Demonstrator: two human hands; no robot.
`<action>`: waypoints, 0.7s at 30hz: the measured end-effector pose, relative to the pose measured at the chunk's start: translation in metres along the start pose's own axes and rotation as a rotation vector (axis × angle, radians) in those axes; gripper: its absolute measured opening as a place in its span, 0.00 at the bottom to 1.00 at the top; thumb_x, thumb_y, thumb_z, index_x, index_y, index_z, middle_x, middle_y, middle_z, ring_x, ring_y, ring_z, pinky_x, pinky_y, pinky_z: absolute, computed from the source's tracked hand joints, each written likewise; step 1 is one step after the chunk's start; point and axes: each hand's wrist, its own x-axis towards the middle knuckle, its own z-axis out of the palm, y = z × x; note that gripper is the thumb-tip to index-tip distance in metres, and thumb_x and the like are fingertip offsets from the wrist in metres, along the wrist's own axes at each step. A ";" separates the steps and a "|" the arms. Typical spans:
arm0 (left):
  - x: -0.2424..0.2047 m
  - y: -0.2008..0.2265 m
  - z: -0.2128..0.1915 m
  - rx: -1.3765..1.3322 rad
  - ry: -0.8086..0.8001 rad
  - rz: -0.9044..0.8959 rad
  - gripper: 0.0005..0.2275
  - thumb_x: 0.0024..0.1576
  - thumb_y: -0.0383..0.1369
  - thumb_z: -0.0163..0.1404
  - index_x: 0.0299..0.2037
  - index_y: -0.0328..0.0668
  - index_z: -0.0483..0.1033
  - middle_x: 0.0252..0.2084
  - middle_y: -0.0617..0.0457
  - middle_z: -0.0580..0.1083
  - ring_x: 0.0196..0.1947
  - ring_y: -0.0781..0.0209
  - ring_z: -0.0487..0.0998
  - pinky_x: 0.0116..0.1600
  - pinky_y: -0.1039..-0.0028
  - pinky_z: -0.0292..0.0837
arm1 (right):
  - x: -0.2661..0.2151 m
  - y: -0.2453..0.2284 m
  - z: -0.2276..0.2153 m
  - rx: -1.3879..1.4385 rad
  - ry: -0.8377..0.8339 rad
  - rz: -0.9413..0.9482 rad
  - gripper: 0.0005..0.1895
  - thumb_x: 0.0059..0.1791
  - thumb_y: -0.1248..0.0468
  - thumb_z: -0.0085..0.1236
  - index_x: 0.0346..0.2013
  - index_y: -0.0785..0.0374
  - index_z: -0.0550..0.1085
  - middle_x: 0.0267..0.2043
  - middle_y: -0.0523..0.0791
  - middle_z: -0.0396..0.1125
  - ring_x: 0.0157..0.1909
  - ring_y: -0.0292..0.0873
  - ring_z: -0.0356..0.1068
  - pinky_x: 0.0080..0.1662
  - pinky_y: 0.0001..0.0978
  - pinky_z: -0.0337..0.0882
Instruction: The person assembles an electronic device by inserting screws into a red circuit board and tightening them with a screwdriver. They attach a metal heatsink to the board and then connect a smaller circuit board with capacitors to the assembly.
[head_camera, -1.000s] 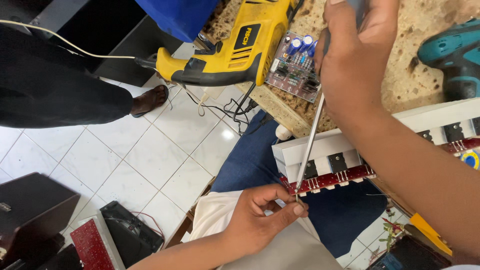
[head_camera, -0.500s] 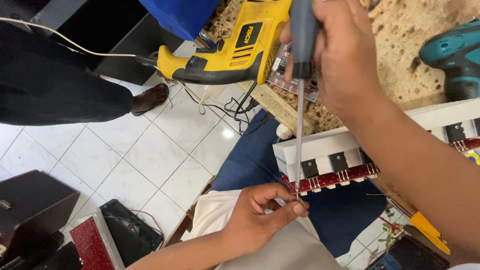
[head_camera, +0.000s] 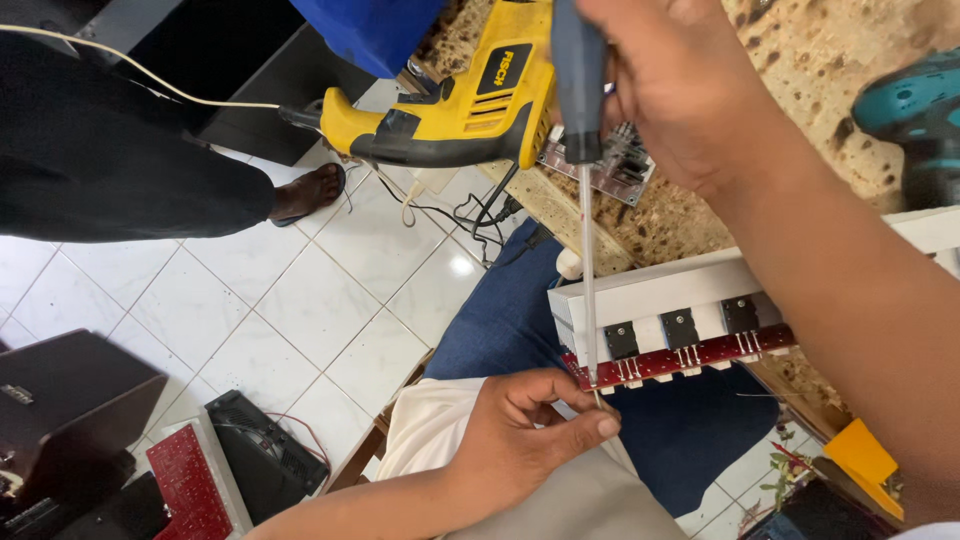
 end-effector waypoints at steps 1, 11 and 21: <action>0.000 -0.002 0.000 -0.016 0.006 0.027 0.07 0.52 0.29 0.65 0.32 0.41 0.79 0.33 0.52 0.83 0.30 0.78 0.77 0.32 0.88 0.73 | 0.000 -0.011 0.002 0.015 0.035 0.204 0.25 0.52 0.45 0.38 0.52 0.58 0.69 0.50 0.46 0.74 0.38 0.41 0.81 0.30 0.29 0.82; -0.008 0.013 -0.006 0.031 -0.122 0.140 0.10 0.62 0.36 0.52 0.39 0.36 0.78 0.44 0.46 0.83 0.48 0.58 0.86 0.48 0.78 0.79 | 0.004 0.015 -0.013 -0.076 0.112 0.141 0.13 0.56 0.59 0.56 0.53 0.61 0.71 0.43 0.44 0.75 0.33 0.37 0.80 0.26 0.22 0.82; 0.012 -0.023 -0.040 0.908 0.108 1.173 0.14 0.67 0.42 0.46 0.60 0.52 0.72 0.63 0.37 0.64 0.64 0.38 0.72 0.69 0.42 0.67 | -0.002 0.000 -0.009 -0.289 0.050 0.089 0.24 0.51 0.44 0.57 0.54 0.53 0.70 0.44 0.37 0.72 0.33 0.28 0.71 0.25 0.16 0.69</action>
